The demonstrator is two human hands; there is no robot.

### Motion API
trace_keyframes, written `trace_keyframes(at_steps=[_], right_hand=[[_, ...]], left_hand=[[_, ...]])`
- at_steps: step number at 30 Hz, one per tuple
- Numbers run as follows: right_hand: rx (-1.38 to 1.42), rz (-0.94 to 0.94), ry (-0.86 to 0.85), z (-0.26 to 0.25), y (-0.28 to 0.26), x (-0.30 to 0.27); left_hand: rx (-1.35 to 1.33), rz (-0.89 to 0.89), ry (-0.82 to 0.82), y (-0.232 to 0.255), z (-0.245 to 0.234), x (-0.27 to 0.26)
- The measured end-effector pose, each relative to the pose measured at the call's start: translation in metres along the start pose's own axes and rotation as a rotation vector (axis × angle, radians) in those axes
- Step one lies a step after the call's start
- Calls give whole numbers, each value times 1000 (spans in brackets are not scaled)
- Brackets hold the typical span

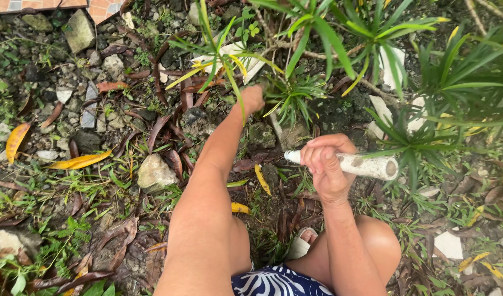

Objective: The person pulls weeds and clears debris from the soil next to a blue wall and a body of water by hand and using a white pipe to pry up the roots.

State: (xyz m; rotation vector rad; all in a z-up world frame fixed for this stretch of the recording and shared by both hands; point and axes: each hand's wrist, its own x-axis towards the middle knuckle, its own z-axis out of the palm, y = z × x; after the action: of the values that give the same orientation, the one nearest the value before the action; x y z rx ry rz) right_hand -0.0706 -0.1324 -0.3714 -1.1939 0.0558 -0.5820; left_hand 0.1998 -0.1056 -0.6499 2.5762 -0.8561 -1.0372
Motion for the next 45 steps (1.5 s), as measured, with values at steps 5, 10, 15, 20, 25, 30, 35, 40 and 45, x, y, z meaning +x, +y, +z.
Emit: trace_keyframes(at_steps=[5, 10, 15, 20, 25, 30, 35, 40, 45], right_hand=[[3, 8, 14, -2, 0, -1], [18, 17, 8, -4, 2, -3], [18, 1, 8, -4, 2, -2], [-1, -12, -6, -2, 5, 2], [18, -10, -19, 2, 5, 6], [3, 9, -30, 9, 5, 9], [0, -18, -28, 13, 4, 7], [10, -7, -56, 20, -3, -2], [-33, -112, -113, 28, -26, -6]], left_hand=[[177, 49, 85, 7, 51, 16], [-38, 8, 179, -6, 75, 23], [-136, 18, 173, -23, 72, 30], [-111, 53, 212, -50, 78, 51], [-199, -14, 299, -84, 41, 61], [-68, 4, 407, -110, -8, 32], [-516, -213, 541, -137, -54, -35], [-1239, -78, 631, -203, -59, -123], [-1367, -89, 842, -260, -65, -225]])
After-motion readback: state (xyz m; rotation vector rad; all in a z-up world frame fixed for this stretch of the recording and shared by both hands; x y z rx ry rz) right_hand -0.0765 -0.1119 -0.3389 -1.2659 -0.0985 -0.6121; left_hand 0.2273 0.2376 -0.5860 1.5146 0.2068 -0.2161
